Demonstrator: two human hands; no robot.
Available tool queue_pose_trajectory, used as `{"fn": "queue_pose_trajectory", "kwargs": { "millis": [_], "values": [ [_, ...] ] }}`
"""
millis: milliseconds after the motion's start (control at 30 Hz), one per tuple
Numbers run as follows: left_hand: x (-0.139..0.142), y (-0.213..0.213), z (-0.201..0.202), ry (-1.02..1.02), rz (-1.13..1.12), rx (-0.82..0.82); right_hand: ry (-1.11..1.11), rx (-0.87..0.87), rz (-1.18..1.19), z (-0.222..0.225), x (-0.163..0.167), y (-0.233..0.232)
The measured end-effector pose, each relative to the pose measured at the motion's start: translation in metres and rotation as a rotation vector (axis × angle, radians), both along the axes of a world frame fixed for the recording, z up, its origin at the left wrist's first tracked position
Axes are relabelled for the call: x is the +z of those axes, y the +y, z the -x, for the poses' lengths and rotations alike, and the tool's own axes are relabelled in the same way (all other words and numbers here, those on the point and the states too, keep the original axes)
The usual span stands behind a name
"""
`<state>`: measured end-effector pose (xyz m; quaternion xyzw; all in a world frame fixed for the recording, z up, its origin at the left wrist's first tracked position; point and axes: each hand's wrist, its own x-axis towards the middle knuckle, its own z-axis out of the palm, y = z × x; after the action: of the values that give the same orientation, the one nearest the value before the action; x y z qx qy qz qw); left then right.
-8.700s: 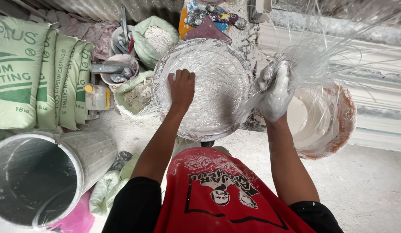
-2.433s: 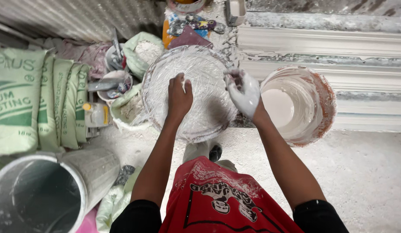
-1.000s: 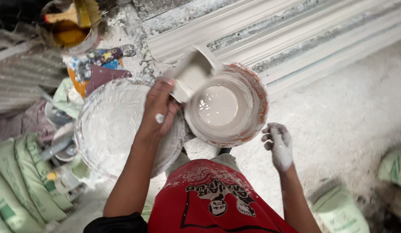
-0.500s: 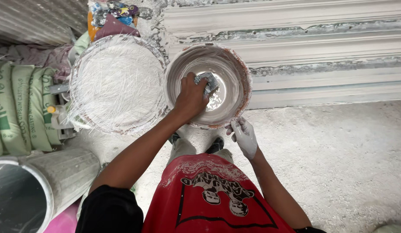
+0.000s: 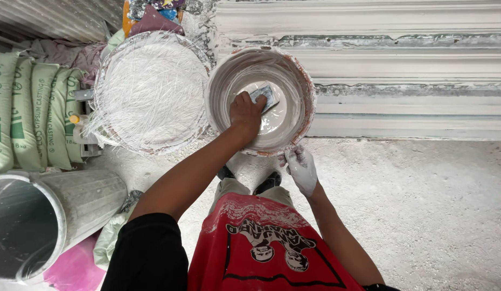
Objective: The person mixes water and fiberglass strands in a basin, then scoops gypsum casting slurry and spreads it by hand over the surface of a large round plaster mold. They repeatedly coat the mold surface and also apply slurry to hanging decorative plaster panels.
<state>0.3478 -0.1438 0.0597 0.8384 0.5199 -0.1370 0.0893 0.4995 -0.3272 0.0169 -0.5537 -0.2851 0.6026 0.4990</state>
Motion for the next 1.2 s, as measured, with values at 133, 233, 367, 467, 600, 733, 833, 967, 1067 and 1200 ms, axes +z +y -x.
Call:
{"fn": "queue_pose_trajectory", "kwargs": {
  "millis": [133, 233, 367, 467, 600, 733, 833, 967, 1067, 1200],
  "values": [
    [0.001, -0.002, -0.002, 0.104, 0.122, -0.016, -0.024, 0.026, -0.045, 0.0, 0.006, 0.001],
    [0.01, -0.003, -0.006, 0.147, 0.21, -0.014, -0.007, 0.017, -0.024, 0.001, 0.009, 0.003],
    [0.024, -0.005, -0.012, 0.208, 0.424, -0.011, 0.009, 0.023, -0.056, 0.002, 0.008, 0.004],
    [0.026, -0.001, -0.01, 0.085, 0.477, 0.039, 0.005, 0.029, -0.083, 0.001, 0.006, 0.004],
    [0.013, 0.016, -0.003, -0.107, 0.691, 0.192, 0.006, 0.038, -0.068, 0.001, 0.006, 0.006],
    [0.003, 0.031, 0.011, -0.378, 0.859, 0.301, 0.029, 0.05, -0.05, 0.001, 0.009, 0.008],
    [0.008, 0.033, 0.02, -0.624, 0.939, 0.417, -0.003, 0.054, 0.003, -0.002, 0.016, 0.007],
    [0.04, 0.024, 0.041, -0.968, 1.002, 0.441, -0.214, 0.269, -0.019, -0.013, 0.031, 0.005],
    [0.071, 0.011, 0.065, -1.13, 0.906, 0.441, -0.252, 0.531, -0.078, -0.016, 0.042, 0.003],
    [0.11, -0.007, 0.113, -1.367, 0.824, 0.531, -0.351, 0.797, 0.088, 0.009, 0.053, 0.005]
  ]
}}
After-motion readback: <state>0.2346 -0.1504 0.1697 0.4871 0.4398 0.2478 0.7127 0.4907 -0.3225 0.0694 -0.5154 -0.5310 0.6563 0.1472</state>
